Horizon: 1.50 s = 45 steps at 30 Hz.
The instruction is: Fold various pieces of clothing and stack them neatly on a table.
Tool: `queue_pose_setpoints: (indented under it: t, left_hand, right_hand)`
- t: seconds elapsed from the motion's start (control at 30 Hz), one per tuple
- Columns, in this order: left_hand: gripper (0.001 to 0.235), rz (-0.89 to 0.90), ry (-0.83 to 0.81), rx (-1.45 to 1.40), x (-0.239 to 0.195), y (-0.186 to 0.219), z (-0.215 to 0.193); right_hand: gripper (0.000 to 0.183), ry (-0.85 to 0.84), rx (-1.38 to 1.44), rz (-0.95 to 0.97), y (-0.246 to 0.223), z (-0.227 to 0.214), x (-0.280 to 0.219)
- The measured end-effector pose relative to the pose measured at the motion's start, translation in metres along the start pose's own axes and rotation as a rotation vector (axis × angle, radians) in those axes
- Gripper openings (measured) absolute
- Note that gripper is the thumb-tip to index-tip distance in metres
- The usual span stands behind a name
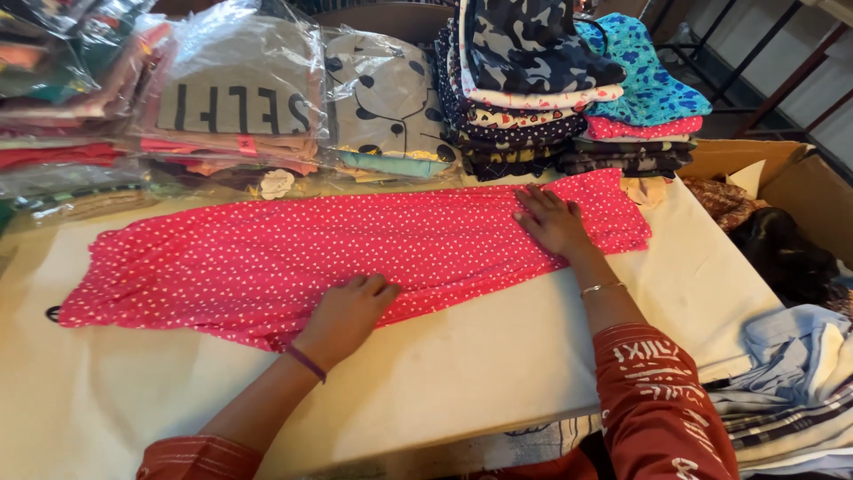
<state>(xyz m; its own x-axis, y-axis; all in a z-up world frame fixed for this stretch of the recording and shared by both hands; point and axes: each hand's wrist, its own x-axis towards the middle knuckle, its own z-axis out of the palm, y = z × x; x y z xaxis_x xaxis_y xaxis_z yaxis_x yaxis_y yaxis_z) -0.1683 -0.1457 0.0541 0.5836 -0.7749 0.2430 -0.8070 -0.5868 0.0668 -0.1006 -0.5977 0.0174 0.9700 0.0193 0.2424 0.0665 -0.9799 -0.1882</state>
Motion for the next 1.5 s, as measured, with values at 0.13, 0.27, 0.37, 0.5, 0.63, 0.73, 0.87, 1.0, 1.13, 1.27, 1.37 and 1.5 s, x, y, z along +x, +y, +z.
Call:
queue_pose_setpoints:
  t: [0.13, 0.27, 0.37, 0.5, 0.63, 0.73, 0.87, 1.0, 1.13, 1.27, 1.37, 1.5]
  left_hand:
    - [0.042, -0.147, 0.017, 0.157, -0.037, -0.028, -0.014]
    - [0.041, -0.533, 0.054, 0.266, -0.097, -0.047, -0.040]
    - [0.049, -0.614, 0.207, 0.180, -0.130, -0.037, -0.052]
    - [0.044, -0.529, 0.261, 0.072, -0.149, -0.028, -0.045]
    - [0.025, -0.498, 0.146, 0.136, -0.130, -0.025, -0.054]
    - [0.027, -0.472, -0.067, 0.071, -0.098, -0.011, -0.066]
    - [0.033, -0.313, -0.252, -0.003, -0.046, -0.001, -0.051]
    - [0.025, 0.039, -0.073, -0.194, 0.016, -0.011, 0.004]
    - [0.034, 0.177, 0.086, -0.253, 0.065, -0.002, 0.033]
    - [0.051, 0.142, 0.033, -0.301, 0.077, 0.007, 0.031]
    - [0.058, 0.151, 0.043, -0.278, 0.074, 0.005, 0.044]
    - [0.058, 0.150, 0.031, -0.202, 0.072, -0.002, 0.057]
  right_hand:
    - [0.072, -0.152, -0.016, 0.082, 0.001, -0.003, -0.002]
    - [0.076, -0.175, -0.055, 0.108, 0.007, 0.002, 0.000]
    - [0.076, -0.168, -0.063, 0.113, 0.011, 0.004, 0.003]
    - [0.077, -0.182, -0.067, 0.124, 0.011, 0.006, 0.002]
    - [0.077, -0.177, -0.067, 0.127, 0.010, 0.005, 0.002]
    - [0.077, -0.183, -0.070, 0.134, 0.009, 0.004, 0.002]
    - [0.078, -0.158, -0.059, 0.126, 0.010, 0.007, 0.002]
    - [0.076, -0.045, 0.029, 0.101, 0.000, -0.006, -0.004]
    - [0.062, 0.007, 0.089, 0.088, -0.002, -0.014, -0.005]
    - [0.041, 0.053, 0.071, -0.111, -0.033, -0.016, 0.001]
    - [0.039, 0.015, 0.216, -0.390, -0.083, -0.002, -0.004]
    - [0.050, -0.129, 0.297, -0.605, -0.151, -0.007, -0.023]
